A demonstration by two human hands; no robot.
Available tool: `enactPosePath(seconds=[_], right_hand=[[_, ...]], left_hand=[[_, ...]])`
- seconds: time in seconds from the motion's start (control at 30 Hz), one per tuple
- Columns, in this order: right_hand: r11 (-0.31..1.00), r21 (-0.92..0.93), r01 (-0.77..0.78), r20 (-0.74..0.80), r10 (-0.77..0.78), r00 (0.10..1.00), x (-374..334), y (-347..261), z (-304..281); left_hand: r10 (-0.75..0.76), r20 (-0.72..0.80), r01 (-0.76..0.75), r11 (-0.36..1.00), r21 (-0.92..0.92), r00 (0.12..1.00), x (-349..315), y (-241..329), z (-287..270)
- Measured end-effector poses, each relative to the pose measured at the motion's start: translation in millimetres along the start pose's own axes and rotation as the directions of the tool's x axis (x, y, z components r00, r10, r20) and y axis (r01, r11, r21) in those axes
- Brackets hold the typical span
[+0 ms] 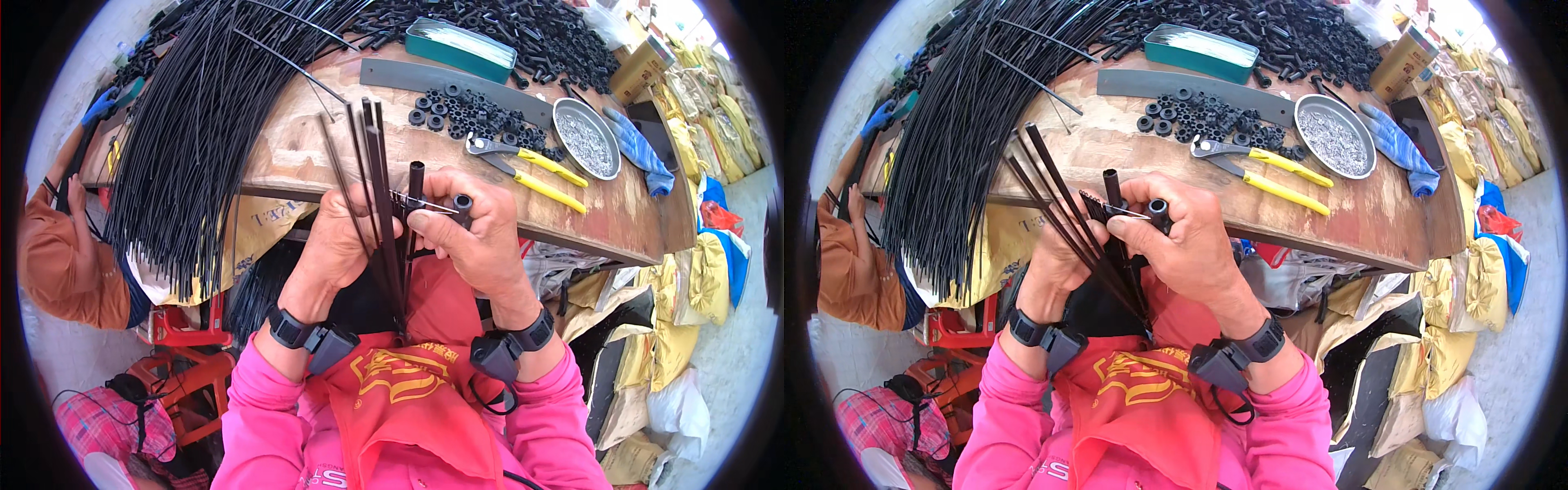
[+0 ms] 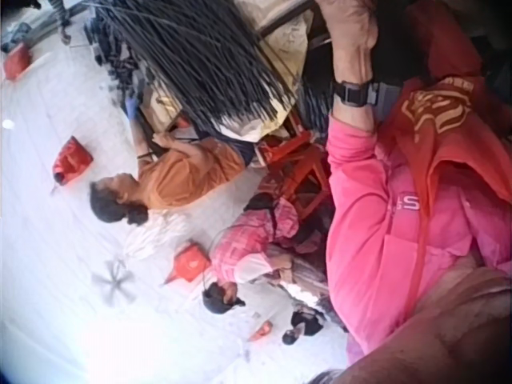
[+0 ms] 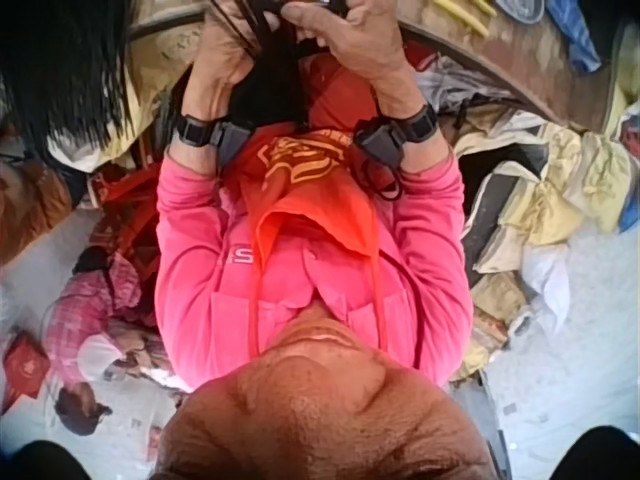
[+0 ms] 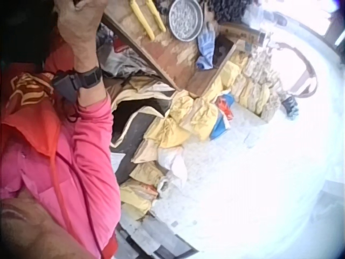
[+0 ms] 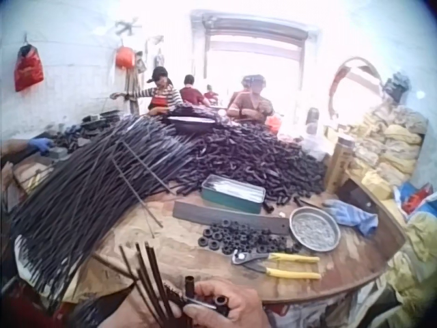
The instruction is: Assembling umbrella rib components by joining metal parts and ribs using pliers and hands.
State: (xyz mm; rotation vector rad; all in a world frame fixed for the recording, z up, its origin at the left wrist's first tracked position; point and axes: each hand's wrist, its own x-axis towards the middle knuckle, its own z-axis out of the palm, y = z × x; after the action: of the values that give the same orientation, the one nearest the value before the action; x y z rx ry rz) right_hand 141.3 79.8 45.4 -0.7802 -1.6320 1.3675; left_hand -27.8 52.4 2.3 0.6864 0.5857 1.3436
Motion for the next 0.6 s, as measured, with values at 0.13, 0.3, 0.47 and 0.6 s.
enactPosePath(seconds=[0.13, 0.3, 0.47, 0.6], right_hand=[[0.996, 0.092, -0.005, 0.028, 0.002, 1.0, -1, 1, -1], [0.995, 0.1, 0.018, 0.097, -0.027, 0.995, 6, 3, -3], [0.994, 0.112, -0.005, 0.066, -0.002, 0.998, 8, -4, -2], [0.997, 0.05, 0.06, 0.013, -0.061, 0.998, 13, -12, -4]], left_hand=[[-0.017, 0.102, 0.021, 0.999, -0.032, 0.995, 5, -6, -3], [-0.071, 0.153, 0.089, 0.989, -0.114, 0.986, 5, -7, -3], [-0.015, 0.045, 0.014, 1.0, 0.028, 0.999, 2, 2, 14], [0.074, 0.129, -0.091, 0.987, 0.13, 0.989, -1, 4, 6]])
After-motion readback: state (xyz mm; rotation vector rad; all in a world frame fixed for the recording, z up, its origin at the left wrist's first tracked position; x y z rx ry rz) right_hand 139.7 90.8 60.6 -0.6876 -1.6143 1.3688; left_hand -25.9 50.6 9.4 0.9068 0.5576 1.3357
